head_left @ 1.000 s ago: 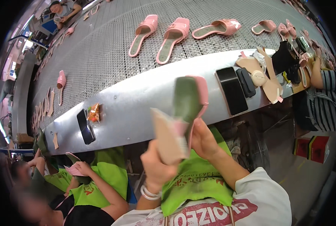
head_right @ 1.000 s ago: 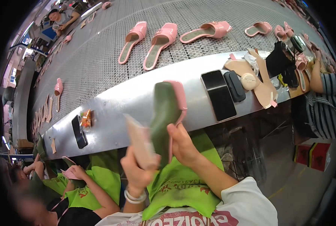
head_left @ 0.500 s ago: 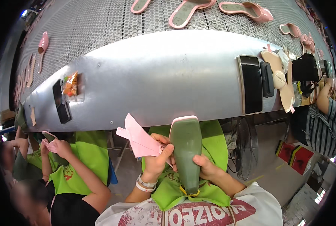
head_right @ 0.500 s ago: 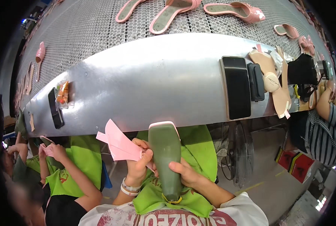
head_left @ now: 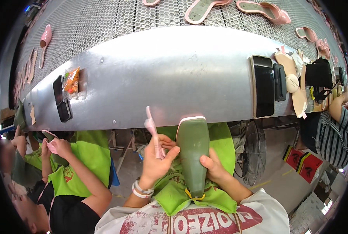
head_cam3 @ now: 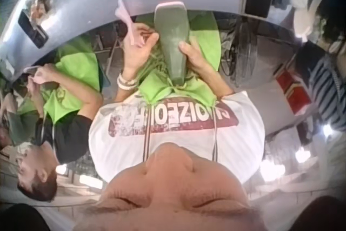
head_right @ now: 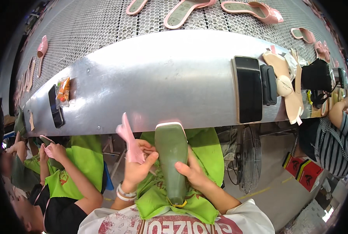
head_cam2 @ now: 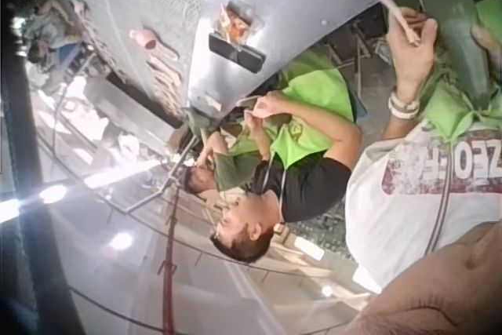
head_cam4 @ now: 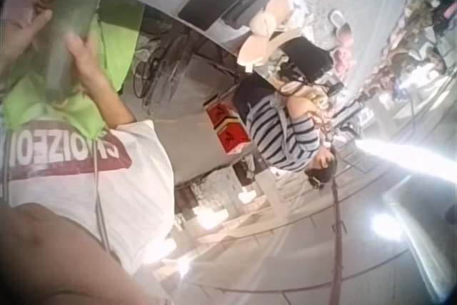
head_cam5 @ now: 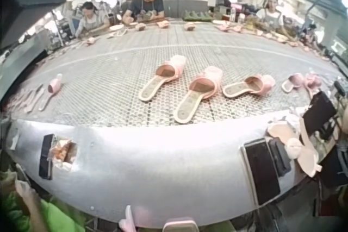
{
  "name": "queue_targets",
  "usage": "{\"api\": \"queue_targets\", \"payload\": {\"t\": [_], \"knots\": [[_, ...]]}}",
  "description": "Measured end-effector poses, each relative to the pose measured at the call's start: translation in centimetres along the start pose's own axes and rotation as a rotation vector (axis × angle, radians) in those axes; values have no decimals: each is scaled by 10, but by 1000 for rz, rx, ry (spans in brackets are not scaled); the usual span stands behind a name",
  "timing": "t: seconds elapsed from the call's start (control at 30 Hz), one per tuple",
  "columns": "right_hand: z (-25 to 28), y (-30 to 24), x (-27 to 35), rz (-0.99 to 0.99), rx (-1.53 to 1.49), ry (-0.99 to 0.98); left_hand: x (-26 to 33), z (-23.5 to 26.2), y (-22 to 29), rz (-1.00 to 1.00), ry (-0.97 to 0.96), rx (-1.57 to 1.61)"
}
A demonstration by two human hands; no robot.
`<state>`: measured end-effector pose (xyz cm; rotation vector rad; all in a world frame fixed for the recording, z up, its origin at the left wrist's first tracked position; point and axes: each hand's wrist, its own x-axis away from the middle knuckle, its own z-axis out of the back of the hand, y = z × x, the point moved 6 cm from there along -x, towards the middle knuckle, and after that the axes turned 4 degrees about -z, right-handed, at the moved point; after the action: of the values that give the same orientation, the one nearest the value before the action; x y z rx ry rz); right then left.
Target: The person assembles pink slide slippers by hand on a factory assembly line. They pick up a green slipper sole and a pink strap, press the strap onto the sole, and inspect the fit before placing the finished slipper on the conveyor belt. The process is repeated for multiple units.
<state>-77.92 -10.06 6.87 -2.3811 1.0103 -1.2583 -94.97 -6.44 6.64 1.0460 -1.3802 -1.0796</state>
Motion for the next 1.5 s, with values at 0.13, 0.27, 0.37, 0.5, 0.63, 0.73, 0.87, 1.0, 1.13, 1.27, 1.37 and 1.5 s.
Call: {"api": "queue_targets", "payload": {"t": [0.13,0.27,0.37,0.5,0.63,0.73,0.87,1.0,1.13,1.27,1.37,1.5], "knots": [[-17,-91,35,857,929,306,-20,13,81,-32,-279,-665],[-81,-141,67,1242,1558,-102,-14,-26,116,-294,-631,-788],[-54,-155,68,1088,1301,-49,-17,-15,144,-482,-537,-688],[-13,-144,63,590,912,261,-8,12,119,-132,-288,-494],[0,-124,43,487,797,186,2,13,91,-39,-33,-399],[6,-118,37,462,768,322,3,11,76,-18,69,-397],[24,-95,18,440,675,442,0,9,37,51,197,-236],[39,-73,-3,269,454,405,-5,4,15,219,201,-39],[42,-62,-17,138,218,308,-10,2,2,247,152,92],[53,-48,-25,136,73,239,-11,3,-17,221,117,207],[40,-58,-16,184,145,238,-7,3,-29,216,82,377],[-15,-101,16,462,533,166,-11,-14,-4,-5,-45,656]]}}
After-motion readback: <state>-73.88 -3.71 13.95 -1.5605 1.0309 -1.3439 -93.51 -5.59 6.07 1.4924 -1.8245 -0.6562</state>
